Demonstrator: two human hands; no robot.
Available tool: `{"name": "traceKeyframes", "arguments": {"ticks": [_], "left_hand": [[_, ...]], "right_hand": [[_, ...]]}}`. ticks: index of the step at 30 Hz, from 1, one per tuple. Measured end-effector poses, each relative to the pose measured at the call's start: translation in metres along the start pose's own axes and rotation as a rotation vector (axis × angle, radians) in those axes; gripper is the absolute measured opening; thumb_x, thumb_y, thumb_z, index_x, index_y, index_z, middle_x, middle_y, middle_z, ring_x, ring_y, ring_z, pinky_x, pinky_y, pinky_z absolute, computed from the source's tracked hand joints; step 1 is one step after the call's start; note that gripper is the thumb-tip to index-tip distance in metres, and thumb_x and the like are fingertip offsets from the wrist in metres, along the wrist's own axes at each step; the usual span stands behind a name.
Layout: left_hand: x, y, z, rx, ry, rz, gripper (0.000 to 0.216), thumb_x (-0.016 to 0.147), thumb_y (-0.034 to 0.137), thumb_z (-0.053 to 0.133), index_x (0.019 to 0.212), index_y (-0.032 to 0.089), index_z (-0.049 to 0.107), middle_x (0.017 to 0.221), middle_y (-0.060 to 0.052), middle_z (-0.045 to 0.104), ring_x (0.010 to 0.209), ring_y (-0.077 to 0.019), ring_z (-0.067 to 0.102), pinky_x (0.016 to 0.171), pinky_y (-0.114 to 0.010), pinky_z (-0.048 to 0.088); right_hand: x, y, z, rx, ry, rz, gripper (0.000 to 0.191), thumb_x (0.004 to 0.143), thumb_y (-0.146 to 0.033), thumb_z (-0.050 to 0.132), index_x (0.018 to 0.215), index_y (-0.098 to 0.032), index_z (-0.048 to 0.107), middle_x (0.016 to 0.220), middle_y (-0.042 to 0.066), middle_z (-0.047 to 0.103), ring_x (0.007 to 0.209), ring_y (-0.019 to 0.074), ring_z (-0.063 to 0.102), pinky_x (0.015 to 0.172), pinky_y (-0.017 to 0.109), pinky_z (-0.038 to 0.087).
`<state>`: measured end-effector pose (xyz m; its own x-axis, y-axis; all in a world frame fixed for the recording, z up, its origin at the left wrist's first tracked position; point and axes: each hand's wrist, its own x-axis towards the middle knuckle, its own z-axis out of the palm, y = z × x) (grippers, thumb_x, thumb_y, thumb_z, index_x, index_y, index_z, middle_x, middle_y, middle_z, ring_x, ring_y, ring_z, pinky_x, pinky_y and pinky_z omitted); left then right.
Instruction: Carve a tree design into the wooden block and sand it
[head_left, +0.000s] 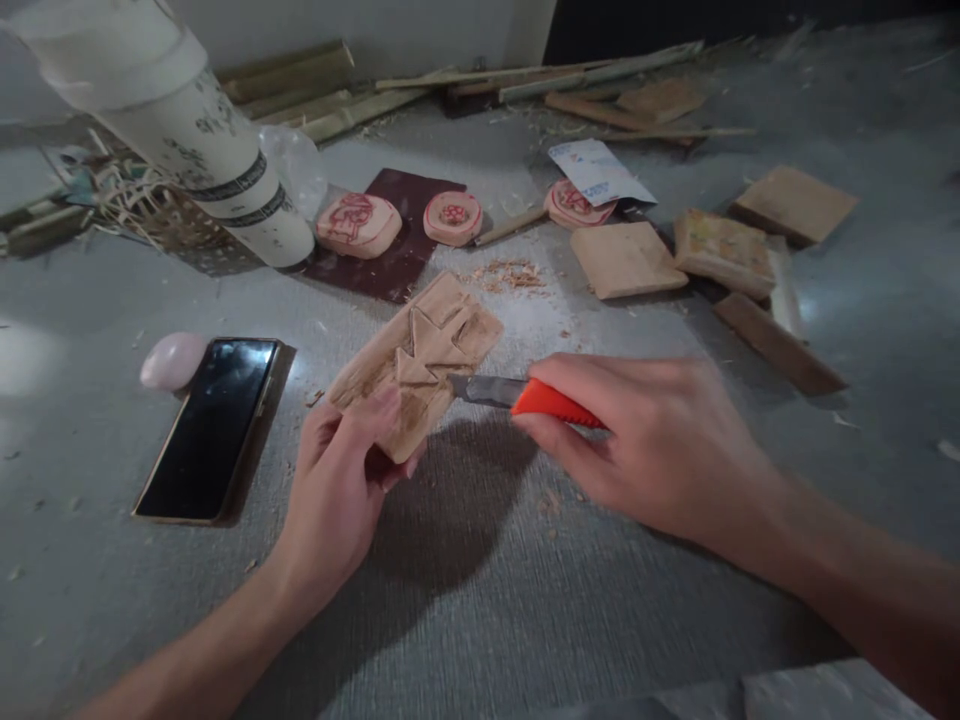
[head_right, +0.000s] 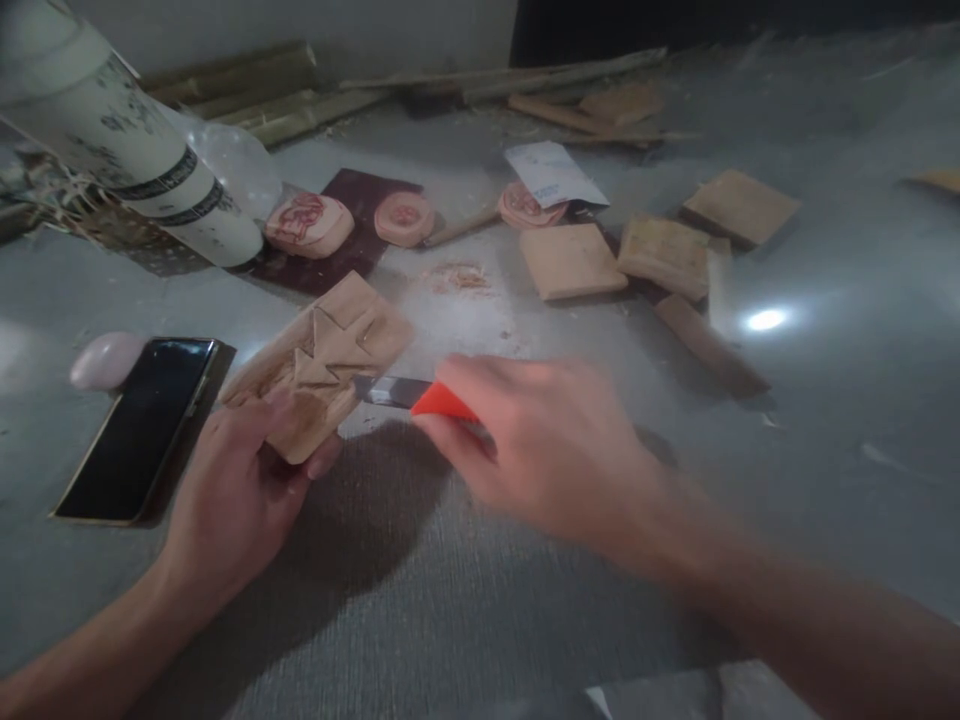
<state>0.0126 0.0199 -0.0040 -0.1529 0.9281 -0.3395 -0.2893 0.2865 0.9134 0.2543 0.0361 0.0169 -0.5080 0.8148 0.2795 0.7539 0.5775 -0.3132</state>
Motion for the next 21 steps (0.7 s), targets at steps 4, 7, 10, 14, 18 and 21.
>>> {"name": "traceKeyframes", "arguments": {"ticks": [4,7,10,14,18,21], "left_hand": [[-0.0003,0.0008,-0.0007,0.024,-0.049,-0.018,0.030,0.087,0.041,0.085,0.072,0.021,0.069,0.069,0.001,0.060,0.056,-0.0118,0.048,0.048,-0.023,0.041],[0.0002,0.0025,-0.0003,0.035,-0.083,0.006,0.040,0.086,0.048,0.087,0.068,0.020,0.066,0.061,0.001,0.057,0.053,-0.0112,0.046,0.045,-0.023,0.035],[0.0012,0.0034,0.0000,0.053,-0.111,0.021,0.045,0.092,0.058,0.080,0.069,0.020,0.071,0.057,-0.001,0.059,0.052,-0.0125,0.050,0.046,-0.024,0.036],[0.0021,0.0033,-0.0016,0.028,-0.094,-0.012,0.035,0.088,0.049,0.081,0.070,0.020,0.072,0.058,-0.001,0.060,0.052,-0.0127,0.053,0.046,-0.022,0.040],[0.0038,0.0011,-0.0058,0.033,-0.130,-0.036,0.023,0.082,0.033,0.083,0.069,0.018,0.072,0.063,-0.001,0.065,0.053,-0.0124,0.058,0.047,-0.022,0.046],[0.0054,-0.0011,-0.0084,0.071,-0.198,-0.048,0.014,0.082,0.026,0.087,0.077,0.016,0.079,0.070,-0.004,0.074,0.059,-0.0147,0.066,0.054,-0.023,0.054]], "right_hand": [[0.0003,0.0020,0.0025,-0.001,-0.005,0.002,0.025,0.112,-0.036,0.059,0.092,-0.023,0.065,0.071,-0.004,0.065,0.057,0.0141,0.050,0.057,0.033,0.031],[0.0001,0.0029,0.0039,-0.001,-0.014,0.003,0.026,0.113,-0.037,0.058,0.092,-0.023,0.065,0.071,-0.003,0.065,0.057,0.0145,0.050,0.057,0.033,0.031],[-0.0001,0.0035,0.0042,-0.003,-0.014,0.002,0.027,0.113,-0.038,0.058,0.091,-0.023,0.064,0.071,-0.003,0.065,0.058,0.0148,0.052,0.057,0.033,0.032],[0.0000,0.0043,0.0039,-0.038,-0.005,0.017,0.030,0.114,-0.041,0.055,0.091,-0.023,0.065,0.074,-0.001,0.068,0.057,0.0153,0.051,0.057,0.034,0.031],[0.0004,0.0048,0.0041,-0.071,0.008,0.029,0.035,0.115,-0.044,0.053,0.090,-0.023,0.066,0.074,0.001,0.069,0.056,0.0157,0.051,0.057,0.036,0.030],[0.0006,0.0051,0.0048,-0.056,0.015,0.027,0.031,0.114,-0.041,0.055,0.092,-0.023,0.066,0.075,0.000,0.069,0.059,0.0164,0.054,0.057,0.035,0.031]]}}
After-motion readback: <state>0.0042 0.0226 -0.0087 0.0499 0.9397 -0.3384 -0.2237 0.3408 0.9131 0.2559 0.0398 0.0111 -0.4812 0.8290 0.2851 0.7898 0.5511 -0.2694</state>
